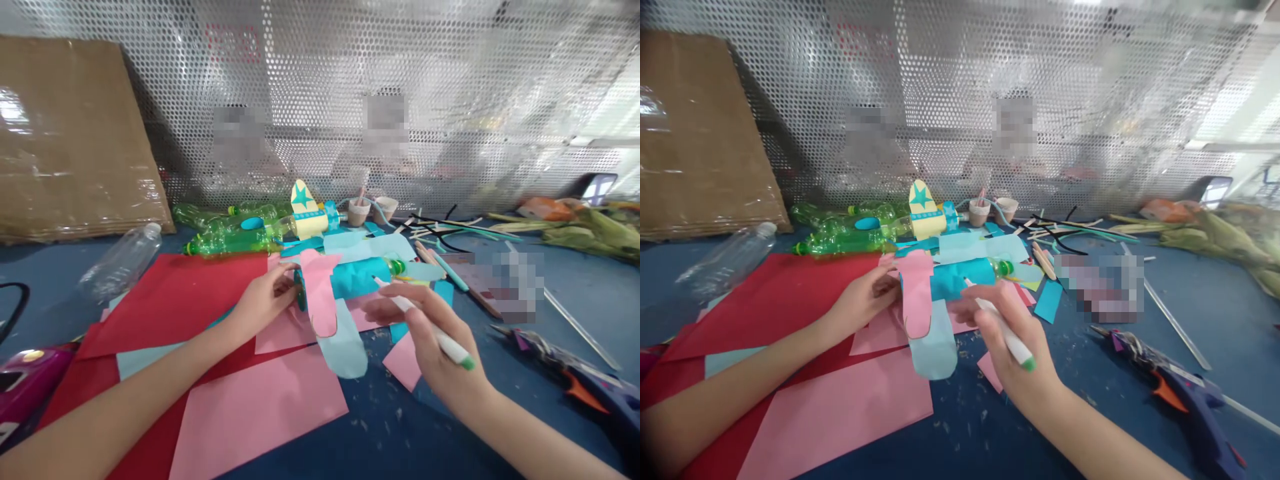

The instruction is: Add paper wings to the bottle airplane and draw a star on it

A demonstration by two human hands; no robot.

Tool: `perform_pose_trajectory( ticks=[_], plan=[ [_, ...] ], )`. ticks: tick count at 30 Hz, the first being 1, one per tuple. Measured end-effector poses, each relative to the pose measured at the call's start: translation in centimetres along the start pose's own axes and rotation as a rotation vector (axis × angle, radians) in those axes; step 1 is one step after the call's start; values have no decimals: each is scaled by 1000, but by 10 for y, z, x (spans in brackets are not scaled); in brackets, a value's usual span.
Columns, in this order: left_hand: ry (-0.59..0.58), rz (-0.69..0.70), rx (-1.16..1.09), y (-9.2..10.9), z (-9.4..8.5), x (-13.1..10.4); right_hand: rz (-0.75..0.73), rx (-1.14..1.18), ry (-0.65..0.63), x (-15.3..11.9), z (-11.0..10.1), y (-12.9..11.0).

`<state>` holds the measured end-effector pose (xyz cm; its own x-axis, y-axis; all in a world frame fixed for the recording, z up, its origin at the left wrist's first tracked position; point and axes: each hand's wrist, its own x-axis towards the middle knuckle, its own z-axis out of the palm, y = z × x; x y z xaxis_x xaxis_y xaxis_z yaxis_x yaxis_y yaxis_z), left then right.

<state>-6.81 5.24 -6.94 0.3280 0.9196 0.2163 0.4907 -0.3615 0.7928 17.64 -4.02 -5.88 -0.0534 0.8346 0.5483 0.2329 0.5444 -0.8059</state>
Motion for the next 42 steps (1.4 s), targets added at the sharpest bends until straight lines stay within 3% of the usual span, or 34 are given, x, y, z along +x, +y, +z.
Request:
perform_pose_trajectory(
  ticks=[3,5,10,15,19,23,28,32,38,42],
  plan=[
    [-21,14,55,3,0,-2,24,-201,-105,-1,2,-1],
    [-29,48,104,6,0,-1,29,-303,-109,-1,5,-1],
    [1,117,436,23,-11,0,64,-242,-80,-4,10,2],
    [-439,-9,636,50,-21,-12,113,-60,-84,-7,10,5],
    [-547,130,577,57,-14,-23,137,-132,-71,-4,10,4],
    [-522,166,500,55,-7,-25,154,-212,-123,-1,10,4],
    [-477,141,460,54,-12,-16,133,-265,-163,1,10,7],
    [-351,126,372,48,-13,-8,110,-272,-189,2,10,7],
    [-167,-7,149,39,-3,-11,-17,-320,-330,2,11,2],
    [-79,97,196,35,6,-16,-151,-365,-355,-1,14,3]
  ],
)
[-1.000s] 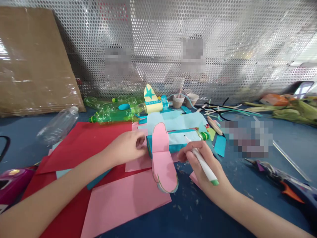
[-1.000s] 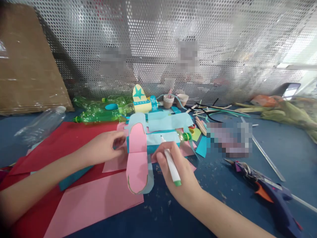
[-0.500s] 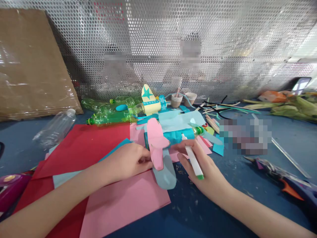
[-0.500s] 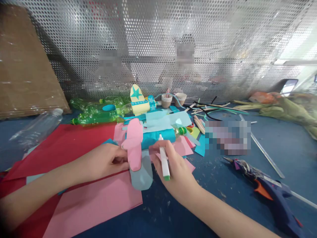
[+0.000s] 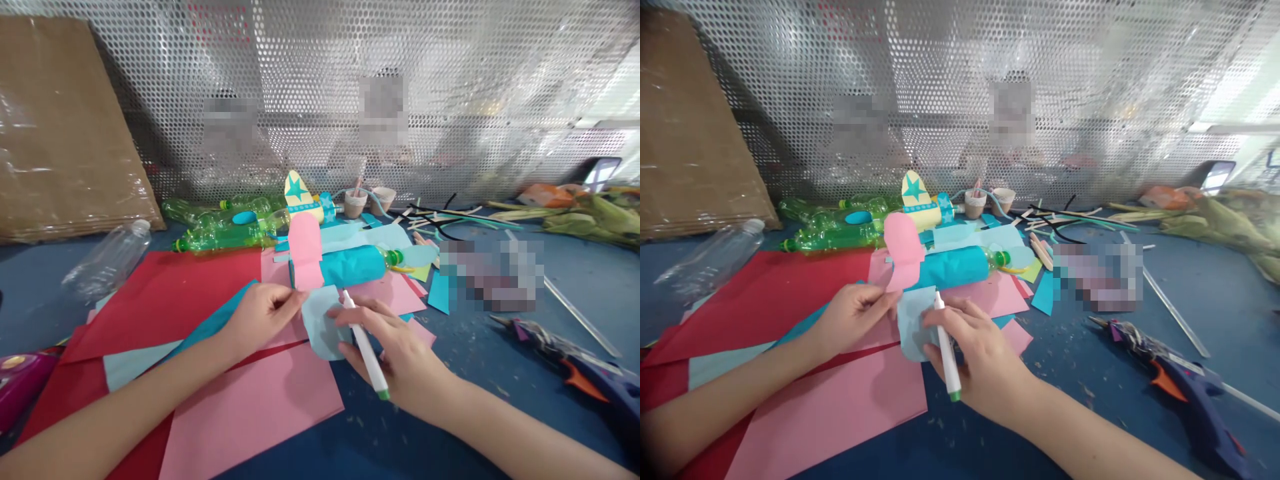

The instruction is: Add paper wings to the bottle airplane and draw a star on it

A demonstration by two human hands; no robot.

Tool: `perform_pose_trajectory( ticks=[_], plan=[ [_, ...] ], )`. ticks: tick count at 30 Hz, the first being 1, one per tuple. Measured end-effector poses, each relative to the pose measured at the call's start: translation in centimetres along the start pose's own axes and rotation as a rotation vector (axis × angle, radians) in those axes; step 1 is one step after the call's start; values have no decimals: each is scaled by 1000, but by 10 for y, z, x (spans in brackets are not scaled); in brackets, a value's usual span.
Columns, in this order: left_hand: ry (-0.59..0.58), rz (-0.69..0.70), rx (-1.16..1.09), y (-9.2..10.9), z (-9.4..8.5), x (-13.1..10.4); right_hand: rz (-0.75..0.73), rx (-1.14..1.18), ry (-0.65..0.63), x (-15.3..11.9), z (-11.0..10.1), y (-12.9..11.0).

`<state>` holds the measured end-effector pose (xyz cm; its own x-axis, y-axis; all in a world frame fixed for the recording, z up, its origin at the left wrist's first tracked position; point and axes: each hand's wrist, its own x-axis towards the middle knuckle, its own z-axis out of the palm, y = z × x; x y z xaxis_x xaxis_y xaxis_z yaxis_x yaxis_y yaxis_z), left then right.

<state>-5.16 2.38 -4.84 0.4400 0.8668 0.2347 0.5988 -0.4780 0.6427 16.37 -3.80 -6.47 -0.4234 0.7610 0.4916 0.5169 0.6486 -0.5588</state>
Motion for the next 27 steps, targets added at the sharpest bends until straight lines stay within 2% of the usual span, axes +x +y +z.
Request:
perform_pose_trajectory(
  ticks=[4,8,14,17,22,27],
  plan=[
    [59,123,53,-1,9,-4,-50,-34,-4,-1,2,0],
    [88,212,73,-2,14,-9,-22,-24,-16,-1,2,1],
    [10,414,128,-3,10,-14,5,-5,-74,-1,3,6],
    [-12,375,135,-4,7,-14,25,-10,-101,-1,3,5],
    [-77,188,51,-5,5,-16,100,91,-135,0,-4,-2],
    [-105,99,-38,-5,5,-18,247,177,-164,-2,-5,0]
  ],
)
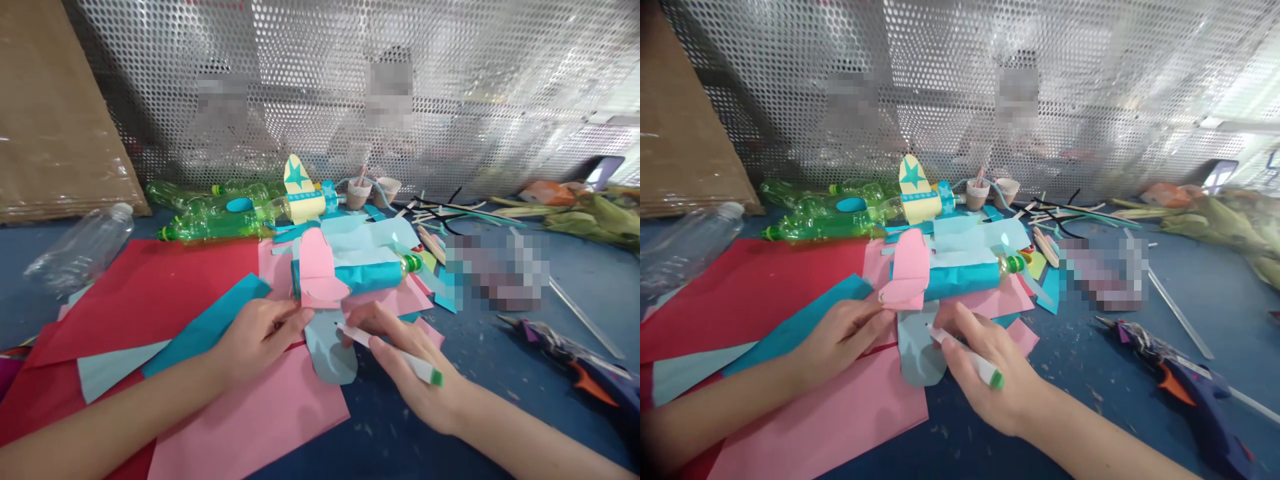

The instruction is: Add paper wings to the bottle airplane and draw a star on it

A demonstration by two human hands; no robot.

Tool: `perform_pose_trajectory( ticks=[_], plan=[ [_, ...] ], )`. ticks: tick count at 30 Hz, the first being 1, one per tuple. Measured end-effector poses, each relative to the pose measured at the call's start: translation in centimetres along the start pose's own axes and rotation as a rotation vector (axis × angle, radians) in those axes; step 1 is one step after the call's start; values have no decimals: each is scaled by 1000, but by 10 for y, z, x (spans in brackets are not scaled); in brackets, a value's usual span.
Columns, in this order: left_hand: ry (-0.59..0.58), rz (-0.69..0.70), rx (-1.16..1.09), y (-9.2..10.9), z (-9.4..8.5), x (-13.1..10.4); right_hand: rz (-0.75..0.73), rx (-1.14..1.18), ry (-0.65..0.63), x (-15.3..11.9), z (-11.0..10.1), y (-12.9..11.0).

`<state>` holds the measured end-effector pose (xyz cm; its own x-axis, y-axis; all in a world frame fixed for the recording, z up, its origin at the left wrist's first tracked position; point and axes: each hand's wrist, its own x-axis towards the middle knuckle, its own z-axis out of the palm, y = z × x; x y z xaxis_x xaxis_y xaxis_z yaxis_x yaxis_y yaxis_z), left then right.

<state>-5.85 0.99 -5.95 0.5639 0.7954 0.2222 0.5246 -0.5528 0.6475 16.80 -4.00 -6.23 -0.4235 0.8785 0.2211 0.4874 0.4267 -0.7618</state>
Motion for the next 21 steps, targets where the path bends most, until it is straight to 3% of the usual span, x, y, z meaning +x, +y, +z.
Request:
perform_pose_trajectory(
  ticks=[5,9,16,21],
  plan=[
    [9,-62,70,-2,2,-2,90,42,-34,1,2,2],
    [-12,-91,74,-2,4,-3,163,102,29,6,7,1],
    [-20,-88,92,-3,5,-2,280,408,181,19,20,9],
    [-20,-32,109,-1,4,-1,292,519,194,22,23,13]
  ],
)
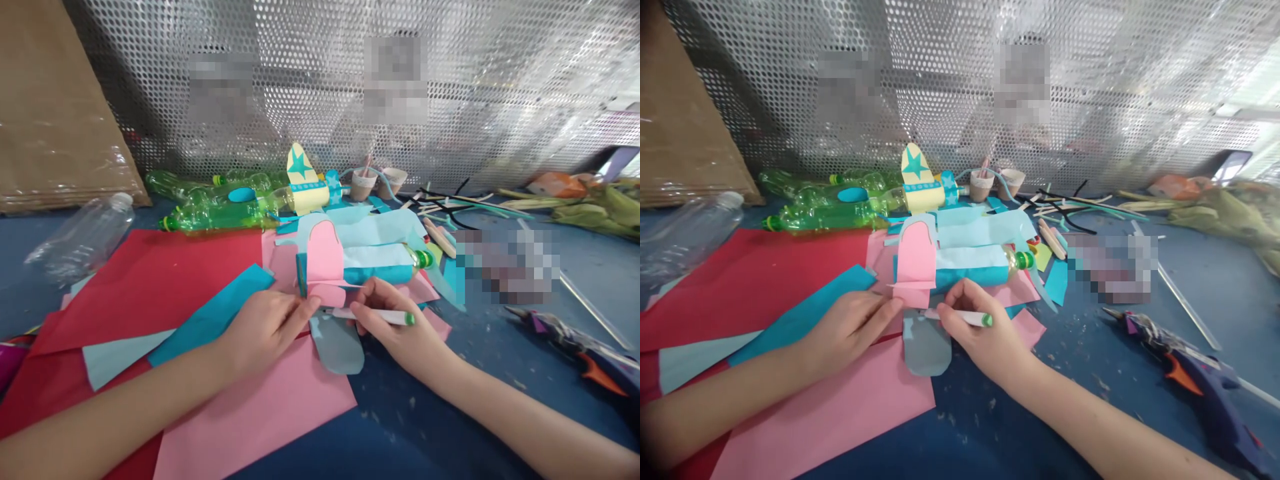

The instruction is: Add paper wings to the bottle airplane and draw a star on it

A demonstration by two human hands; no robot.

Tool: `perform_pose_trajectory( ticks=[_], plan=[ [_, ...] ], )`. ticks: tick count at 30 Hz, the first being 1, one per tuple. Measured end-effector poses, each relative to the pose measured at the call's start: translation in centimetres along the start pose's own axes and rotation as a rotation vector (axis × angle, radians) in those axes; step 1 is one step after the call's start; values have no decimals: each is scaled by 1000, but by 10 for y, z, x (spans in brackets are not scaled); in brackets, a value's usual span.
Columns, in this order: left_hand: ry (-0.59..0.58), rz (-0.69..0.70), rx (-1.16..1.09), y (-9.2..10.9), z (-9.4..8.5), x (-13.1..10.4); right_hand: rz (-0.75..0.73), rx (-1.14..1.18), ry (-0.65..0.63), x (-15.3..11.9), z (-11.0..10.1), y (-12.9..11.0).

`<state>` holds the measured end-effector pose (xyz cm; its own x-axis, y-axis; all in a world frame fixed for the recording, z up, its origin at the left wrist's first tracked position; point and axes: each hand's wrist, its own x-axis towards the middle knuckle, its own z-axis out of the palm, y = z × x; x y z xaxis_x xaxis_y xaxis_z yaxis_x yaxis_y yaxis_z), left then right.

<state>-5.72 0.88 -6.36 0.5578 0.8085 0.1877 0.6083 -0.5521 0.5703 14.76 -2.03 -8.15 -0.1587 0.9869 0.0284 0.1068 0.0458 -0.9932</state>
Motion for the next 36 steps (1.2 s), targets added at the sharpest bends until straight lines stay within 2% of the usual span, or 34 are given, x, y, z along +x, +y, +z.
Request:
perform_pose_trajectory(
  ticks=[6,14,23,29,36],
  plan=[
    [35,70,-3,1,-1,1,-22,-13,16,0,4,1],
    [71,89,2,0,-2,2,-50,-14,5,2,4,1],
    [52,51,9,2,-2,1,-74,-29,7,1,7,4],
    [63,-18,-98,1,-3,1,-32,-4,0,1,4,1],
    [57,-35,-130,-3,1,0,-10,-93,16,-1,7,-2]
  ],
)
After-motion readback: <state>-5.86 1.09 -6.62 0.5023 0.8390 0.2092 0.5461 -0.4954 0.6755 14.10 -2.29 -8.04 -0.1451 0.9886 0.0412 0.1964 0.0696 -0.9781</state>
